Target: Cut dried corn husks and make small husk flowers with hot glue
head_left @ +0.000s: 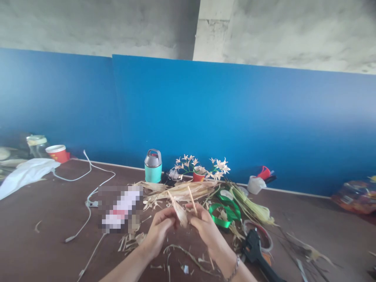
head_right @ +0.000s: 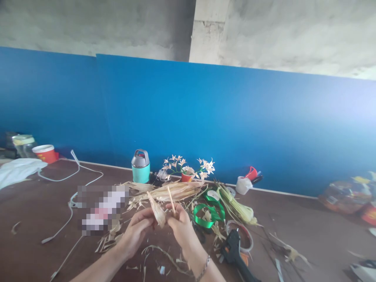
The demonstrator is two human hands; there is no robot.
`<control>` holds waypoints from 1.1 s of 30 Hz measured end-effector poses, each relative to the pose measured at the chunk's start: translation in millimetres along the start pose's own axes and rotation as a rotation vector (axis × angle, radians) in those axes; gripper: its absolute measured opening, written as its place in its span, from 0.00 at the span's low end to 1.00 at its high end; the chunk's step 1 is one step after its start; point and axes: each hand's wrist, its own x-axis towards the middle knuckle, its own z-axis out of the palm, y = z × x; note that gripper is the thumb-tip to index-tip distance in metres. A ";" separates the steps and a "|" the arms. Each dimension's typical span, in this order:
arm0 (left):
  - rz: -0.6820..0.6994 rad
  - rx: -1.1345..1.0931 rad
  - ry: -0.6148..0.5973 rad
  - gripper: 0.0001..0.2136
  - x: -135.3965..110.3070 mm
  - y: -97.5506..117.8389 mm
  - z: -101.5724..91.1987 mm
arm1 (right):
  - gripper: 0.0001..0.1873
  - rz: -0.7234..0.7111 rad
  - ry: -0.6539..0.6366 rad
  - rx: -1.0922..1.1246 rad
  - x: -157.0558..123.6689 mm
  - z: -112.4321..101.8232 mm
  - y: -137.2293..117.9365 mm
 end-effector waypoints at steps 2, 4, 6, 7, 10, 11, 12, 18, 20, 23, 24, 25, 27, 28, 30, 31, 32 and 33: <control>-0.060 -0.010 -0.009 0.11 -0.4 -0.2 2.0 | 0.18 0.122 -0.044 0.046 -1.8 -1.0 -3.8; -0.109 -0.021 -0.014 0.12 -1.2 0.1 4.2 | 0.19 0.205 -0.075 0.071 -5.1 -1.0 -7.9; -0.143 -0.049 -0.025 0.11 -2.2 1.0 6.3 | 0.19 0.255 -0.095 0.132 -8.7 0.0 -11.2; -0.154 -0.074 -0.036 0.10 -2.6 1.6 7.1 | 0.19 0.280 -0.110 0.174 -10.2 0.7 -12.1; -0.167 -0.160 -0.080 0.08 -2.7 3.1 8.2 | 0.16 0.336 -0.175 0.283 -11.6 2.8 -11.0; -0.163 -0.173 -0.081 0.08 -2.4 3.4 8.0 | 0.14 0.352 -0.188 0.301 -11.1 3.2 -9.7; -0.155 -0.172 -0.068 0.09 -1.8 3.6 7.5 | 0.13 0.363 -0.189 0.307 -10.2 3.2 -8.1; -0.094 -0.026 0.161 0.13 1.7 5.3 3.9 | 0.11 0.289 -0.097 0.335 -6.5 1.2 -4.8; -0.105 0.030 0.190 0.13 1.3 6.5 4.7 | 0.11 0.262 -0.064 0.298 -7.2 1.2 -5.9; -0.116 0.092 0.185 0.12 -0.1 7.4 6.6 | 0.10 0.253 -0.011 0.191 -8.5 2.3 -6.6; -0.115 0.102 0.186 0.11 -0.4 7.5 7.1 | 0.10 0.256 -0.001 0.163 -8.8 3.0 -6.6; -0.109 0.110 0.189 0.11 -0.7 7.5 7.3 | 0.10 0.262 0.008 0.138 -9.3 3.8 -6.6; -0.088 0.119 0.191 0.12 -1.1 8.0 7.5 | 0.10 0.279 0.012 0.101 -10.5 6.0 -7.3; -0.074 0.121 0.188 0.12 -1.3 8.3 7.4 | 0.09 0.284 0.005 0.089 -11.3 7.2 -7.8; -0.052 0.123 0.173 0.12 -1.9 9.2 7.4 | 0.09 0.280 -0.017 0.081 -12.8 9.7 -8.8; -0.048 0.122 0.167 0.12 -2.3 9.4 7.4 | 0.08 0.274 -0.027 0.082 -13.2 10.6 -8.9; -0.047 0.121 0.163 0.13 -2.5 9.4 7.2 | 0.08 0.270 -0.028 0.082 -13.3 11.0 -8.7; -0.049 0.120 0.160 0.13 -2.6 9.1 6.9 | 0.08 0.264 -0.021 0.078 -12.9 10.8 -8.2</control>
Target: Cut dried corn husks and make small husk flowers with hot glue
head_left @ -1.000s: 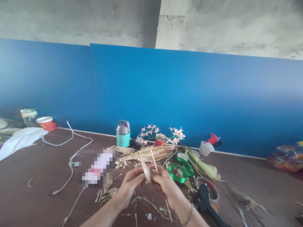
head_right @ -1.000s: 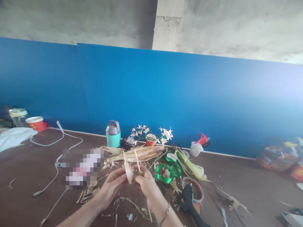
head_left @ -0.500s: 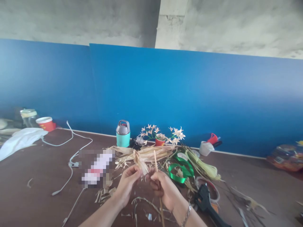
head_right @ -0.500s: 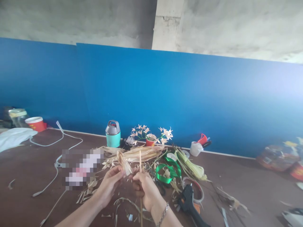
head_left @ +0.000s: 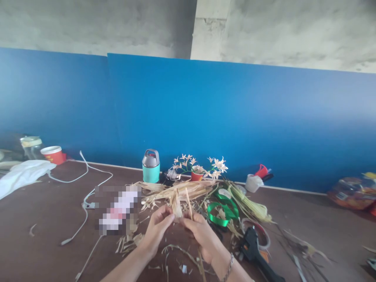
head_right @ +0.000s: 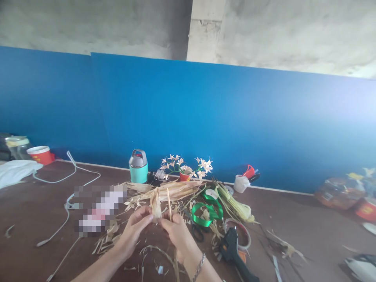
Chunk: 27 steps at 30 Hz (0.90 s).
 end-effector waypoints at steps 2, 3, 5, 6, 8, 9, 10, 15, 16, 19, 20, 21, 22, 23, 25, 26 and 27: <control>-0.001 -0.003 0.001 0.13 0.8 -1.3 -1.1 | 0.08 -0.010 0.028 -0.019 2.1 -2.7 0.6; 0.004 -0.002 0.009 0.14 1.7 -2.0 -1.9 | 0.07 -0.023 0.046 -0.028 3.4 -5.0 0.4; 0.025 0.009 0.038 0.14 3.9 -3.1 -3.7 | 0.08 -0.061 0.081 -0.034 5.7 -10.6 -1.7; 0.039 0.018 0.056 0.15 5.0 -3.4 -4.6 | 0.09 -0.081 0.098 -0.027 6.3 -13.4 -3.7; 0.062 0.036 0.077 0.15 6.6 -3.5 -5.8 | 0.11 -0.110 0.125 0.002 6.7 -17.7 -8.6; 0.072 0.044 0.081 0.14 7.0 -3.5 -6.0 | 0.11 -0.113 0.132 0.012 6.6 -19.0 -10.8; 0.082 0.051 0.085 0.14 7.1 -3.7 -6.2 | 0.12 -0.111 0.136 0.007 6.6 -19.8 -12.2; 0.131 0.043 0.164 0.12 7.0 -6.0 -7.8 | 0.13 -0.234 0.094 -0.427 12.6 -20.4 -0.8; 0.151 0.040 0.195 0.12 7.4 -6.1 -8.6 | 0.15 -0.307 0.091 -0.594 14.5 -20.5 5.3; 0.228 0.037 0.290 0.11 8.6 -4.1 -10.7 | 0.14 -0.458 0.060 -0.992 17.0 -19.7 25.6; 0.244 0.039 0.310 0.11 8.8 -2.9 -10.9 | 0.13 -0.483 0.045 -1.051 16.2 -18.8 31.2; 0.252 0.039 0.322 0.11 8.9 -1.7 -11.0 | 0.13 -0.513 0.030 -1.102 14.6 -17.8 35.3; 0.253 0.041 0.329 0.11 8.9 -0.6 -10.9 | 0.13 -0.549 0.014 -1.158 12.6 -16.9 37.3; 0.252 0.043 0.333 0.11 8.8 0.3 -10.7 | 0.13 -0.581 0.002 -1.230 10.3 -16.6 36.8; 0.249 0.045 0.339 0.11 8.8 0.6 -10.6 | 0.15 -0.570 0.017 -1.406 6.2 -19.0 28.6; 0.246 0.045 0.341 0.11 9.0 0.2 -10.8 | 0.16 -0.513 0.055 -1.489 4.9 -22.2 21.6; 0.245 0.044 0.344 0.11 9.3 -0.6 -11.2 | 0.17 -0.409 0.117 -1.578 4.1 -26.8 13.6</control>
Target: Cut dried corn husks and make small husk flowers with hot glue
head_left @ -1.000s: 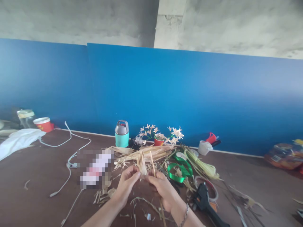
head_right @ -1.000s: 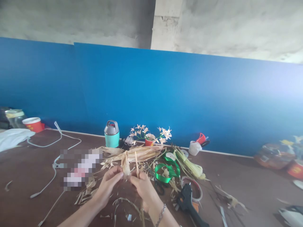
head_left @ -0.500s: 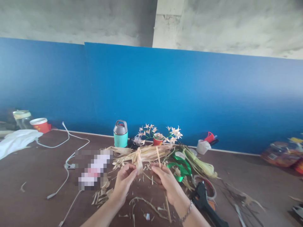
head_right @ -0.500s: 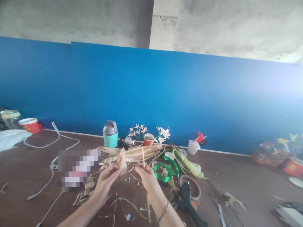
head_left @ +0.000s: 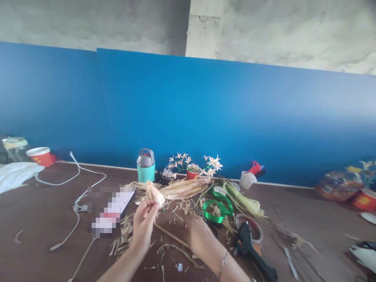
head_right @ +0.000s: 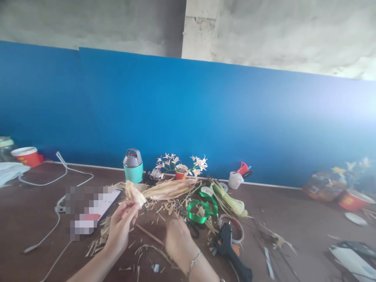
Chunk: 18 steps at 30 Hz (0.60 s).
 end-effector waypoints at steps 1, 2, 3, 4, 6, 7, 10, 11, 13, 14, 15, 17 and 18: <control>-0.001 -0.001 0.001 0.11 0.3 -1.1 -0.4 | 0.19 0.069 -0.016 -0.041 1.4 -7.8 6.1; -0.001 -0.001 0.002 0.11 0.7 -2.3 -0.8 | 0.19 0.119 -0.028 -0.066 3.0 -15.0 12.9; 0.000 0.001 0.002 0.11 1.0 -3.4 -1.2 | 0.18 0.169 -0.046 -0.089 4.4 -20.8 19.9; 0.003 0.003 0.001 0.11 1.3 -4.2 -1.6 | 0.18 0.209 -0.056 -0.106 5.4 -25.0 26.6; 0.010 0.011 0.004 0.11 1.4 -5.1 -1.9 | 0.17 0.270 -0.074 -0.133 6.3 -28.8 36.8; 0.009 0.016 0.004 0.12 1.2 -5.1 -1.9 | 0.17 0.291 -0.079 -0.145 6.2 -29.0 40.0; 0.005 0.020 0.007 0.13 0.4 -4.2 -1.4 | 0.18 0.320 -0.074 -0.182 5.1 -26.7 42.6; 0.007 0.018 0.006 0.13 0.3 -4.1 -1.3 | 0.18 0.320 -0.071 -0.194 4.8 -26.0 42.2; 0.013 0.010 -0.001 0.13 0.4 -4.5 -1.4 | 0.18 0.310 -0.071 -0.210 4.6 -25.3 41.6; 0.013 0.006 -0.006 0.12 0.6 -5.1 -1.5 | 0.18 0.303 -0.075 -0.214 4.7 -25.3 41.8; 0.012 0.003 -0.010 0.12 0.8 -5.8 -1.7 | 0.18 0.296 -0.079 -0.217 5.0 -25.3 42.4; 0.002 0.001 -0.013 0.12 1.4 -7.4 -2.1 | 0.17 0.285 -0.085 -0.220 5.6 -25.5 44.1; -0.005 0.000 -0.013 0.12 1.6 -8.1 -2.2 | 0.17 0.280 -0.085 -0.221 5.8 -25.5 45.0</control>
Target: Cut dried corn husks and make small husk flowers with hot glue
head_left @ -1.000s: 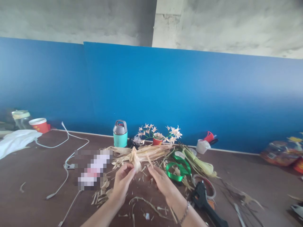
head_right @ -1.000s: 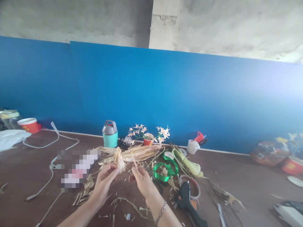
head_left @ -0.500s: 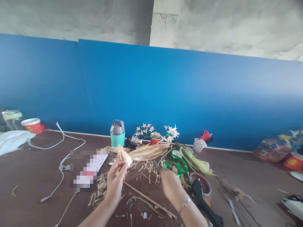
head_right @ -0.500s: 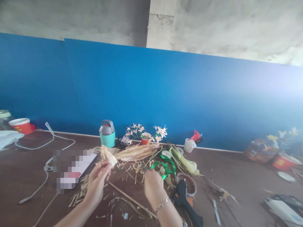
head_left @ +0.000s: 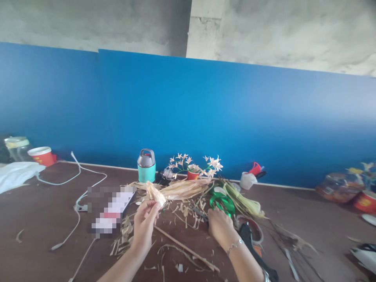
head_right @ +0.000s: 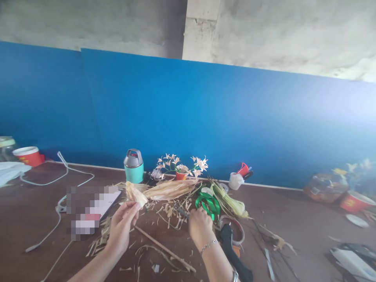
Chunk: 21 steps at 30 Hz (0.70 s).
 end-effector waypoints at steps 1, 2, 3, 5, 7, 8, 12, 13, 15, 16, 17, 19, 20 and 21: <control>-0.009 -0.001 -0.001 0.12 0.2 -0.6 -0.1 | 0.17 -0.006 0.001 0.000 0.4 0.2 0.6; -0.019 -0.005 -0.005 0.12 0.3 -1.0 -0.1 | 0.18 -0.012 0.003 0.000 0.6 0.4 1.0; -0.030 -0.011 -0.011 0.13 0.5 -1.4 -0.1 | 0.18 -0.017 0.002 0.001 0.8 0.5 1.1; -0.050 -0.025 -0.026 0.13 1.0 -1.9 -0.1 | 0.20 -0.021 -0.005 0.002 0.7 0.8 0.8; -0.065 -0.035 -0.044 0.12 1.6 -2.3 0.0 | 0.21 -0.020 -0.018 0.004 0.4 0.7 0.5; -0.071 -0.037 -0.053 0.12 1.8 -2.5 0.1 | 0.21 -0.021 -0.025 0.008 0.2 0.4 0.6; -0.104 -0.039 -0.095 0.11 0.5 -2.6 1.9 | 0.20 -0.035 -0.051 0.033 -2.0 -4.7 3.8; -0.115 -0.035 -0.111 0.11 -0.8 -2.4 3.0 | 0.20 -0.043 -0.056 0.040 -2.9 -7.0 5.1; -0.135 -0.011 -0.155 0.10 -4.1 -1.6 5.7 | 0.22 -0.065 -0.060 0.057 -5.0 -12.2 7.9; -0.145 0.010 -0.175 0.10 -6.1 -0.9 7.3 | 0.22 -0.072 -0.059 0.068 -6.1 -14.7 9.3; -0.156 0.035 -0.199 0.10 -8.0 -0.2 9.0 | 0.23 -0.074 -0.056 0.079 -7.2 -16.9 10.6; -0.170 0.084 -0.240 0.08 -11.5 1.6 12.3 | 0.21 -0.065 -0.047 0.100 -9.1 -19.9 12.9; -0.176 0.103 -0.262 0.07 -12.9 2.5 13.7 | 0.20 -0.061 -0.037 0.107 -9.9 -20.8 13.9; -0.181 0.117 -0.280 0.07 -13.9 3.3 14.9 | 0.18 -0.059 -0.025 0.109 -10.6 -21.5 14.6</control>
